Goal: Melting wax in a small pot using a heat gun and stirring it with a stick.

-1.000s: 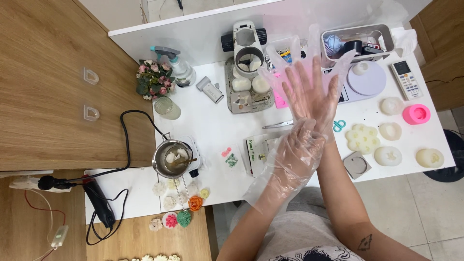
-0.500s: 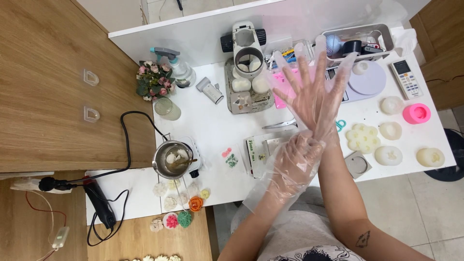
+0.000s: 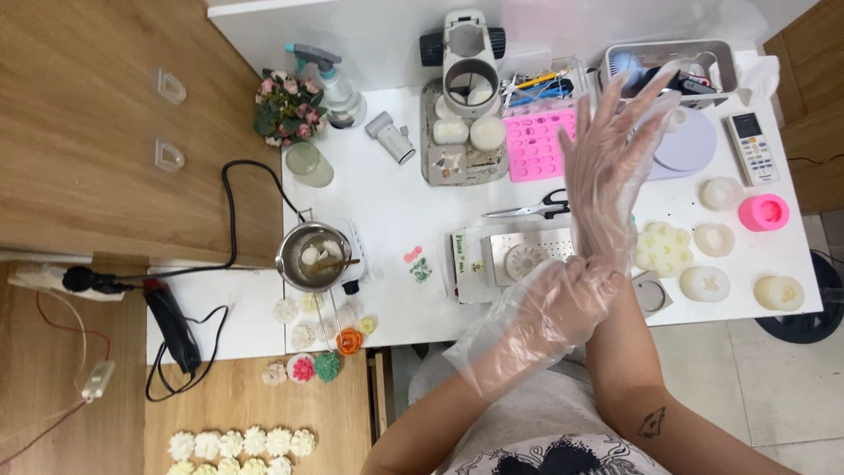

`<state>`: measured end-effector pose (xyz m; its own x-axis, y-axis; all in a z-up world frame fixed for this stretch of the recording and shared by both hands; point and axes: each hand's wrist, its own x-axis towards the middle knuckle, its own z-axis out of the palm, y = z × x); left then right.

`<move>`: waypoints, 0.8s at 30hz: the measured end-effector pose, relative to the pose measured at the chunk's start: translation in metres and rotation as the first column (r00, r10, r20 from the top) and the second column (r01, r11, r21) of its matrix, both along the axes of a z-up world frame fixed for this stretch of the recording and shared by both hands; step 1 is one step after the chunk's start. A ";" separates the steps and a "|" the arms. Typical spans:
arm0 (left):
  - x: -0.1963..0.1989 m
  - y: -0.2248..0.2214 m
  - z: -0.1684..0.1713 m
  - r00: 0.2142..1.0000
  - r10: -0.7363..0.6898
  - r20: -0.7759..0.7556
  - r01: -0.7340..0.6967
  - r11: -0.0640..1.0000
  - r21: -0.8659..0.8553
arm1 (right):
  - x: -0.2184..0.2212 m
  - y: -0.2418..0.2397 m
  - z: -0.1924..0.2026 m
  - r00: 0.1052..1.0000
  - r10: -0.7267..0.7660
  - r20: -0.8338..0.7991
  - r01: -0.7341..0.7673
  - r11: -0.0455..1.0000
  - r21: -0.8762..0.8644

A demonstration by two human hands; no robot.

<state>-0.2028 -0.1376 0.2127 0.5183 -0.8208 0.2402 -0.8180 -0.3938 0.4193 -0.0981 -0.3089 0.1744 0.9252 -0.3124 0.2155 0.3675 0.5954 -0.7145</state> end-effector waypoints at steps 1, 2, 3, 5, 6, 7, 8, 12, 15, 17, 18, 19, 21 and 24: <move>-0.001 0.000 0.004 0.999 -0.026 -0.019 0.026 0.999 0.039 | 0.000 -0.010 -0.015 0.998 -0.056 -0.016 0.053 0.986 -0.157; -0.004 -0.001 0.004 1.000 -0.009 -0.022 0.010 0.999 0.040 | 0.001 -0.001 0.004 0.999 -0.039 -0.019 0.036 0.987 -0.156; -0.007 -0.001 0.003 0.993 0.046 0.112 -0.053 0.996 0.068 | 0.002 0.008 0.022 1.000 -0.002 -0.020 0.001 1.000 -0.026; -0.011 0.000 0.003 0.964 0.109 0.243 -0.134 0.987 0.091 | 0.004 0.009 0.026 0.999 0.050 -0.020 -0.048 0.993 0.106; -0.013 0.002 0.003 0.925 0.140 0.353 -0.186 0.978 0.098 | 0.005 0.001 0.011 0.998 0.037 -0.049 -0.034 0.998 0.050; -0.015 0.005 0.003 0.873 0.166 0.459 -0.236 0.966 0.101 | 0.007 -0.006 -0.004 0.997 0.022 -0.075 -0.023 1.000 -0.006; -0.015 0.008 0.005 0.870 0.179 0.459 -0.252 0.962 0.103 | 0.005 0.012 0.024 0.996 0.039 -0.076 -0.039 0.999 -0.004; -0.015 0.021 0.013 0.922 0.045 0.385 -0.091 0.990 0.104 | -0.003 0.064 0.097 0.970 0.232 0.075 -0.212 0.651 0.729; -0.021 0.033 0.005 0.947 0.047 0.317 -0.052 0.999 0.006 | -0.008 0.064 0.072 0.972 0.227 0.052 -0.229 0.891 0.392; -0.027 0.042 0.005 0.960 0.091 0.265 -0.071 0.994 -0.086 | -0.015 0.067 0.056 0.991 0.127 0.052 -0.121 0.986 -0.114; -0.027 0.049 0.009 0.944 0.118 0.307 -0.097 0.992 -0.084 | -0.015 0.076 0.057 0.991 0.128 0.045 -0.130 0.990 0.049; -0.026 0.055 0.013 0.926 0.144 0.348 -0.123 0.989 -0.082 | -0.016 0.085 0.058 0.991 0.126 0.039 -0.132 0.968 0.212; -0.023 0.084 0.044 0.935 0.144 0.324 -0.132 0.990 -0.057 | -0.003 0.111 0.060 0.986 0.078 -0.147 -0.063 0.993 0.101; -0.021 0.153 0.094 0.985 0.171 -0.001 -0.169 0.969 -0.179 | -0.002 0.188 0.111 0.846 -0.014 -0.533 -0.187 0.929 -0.320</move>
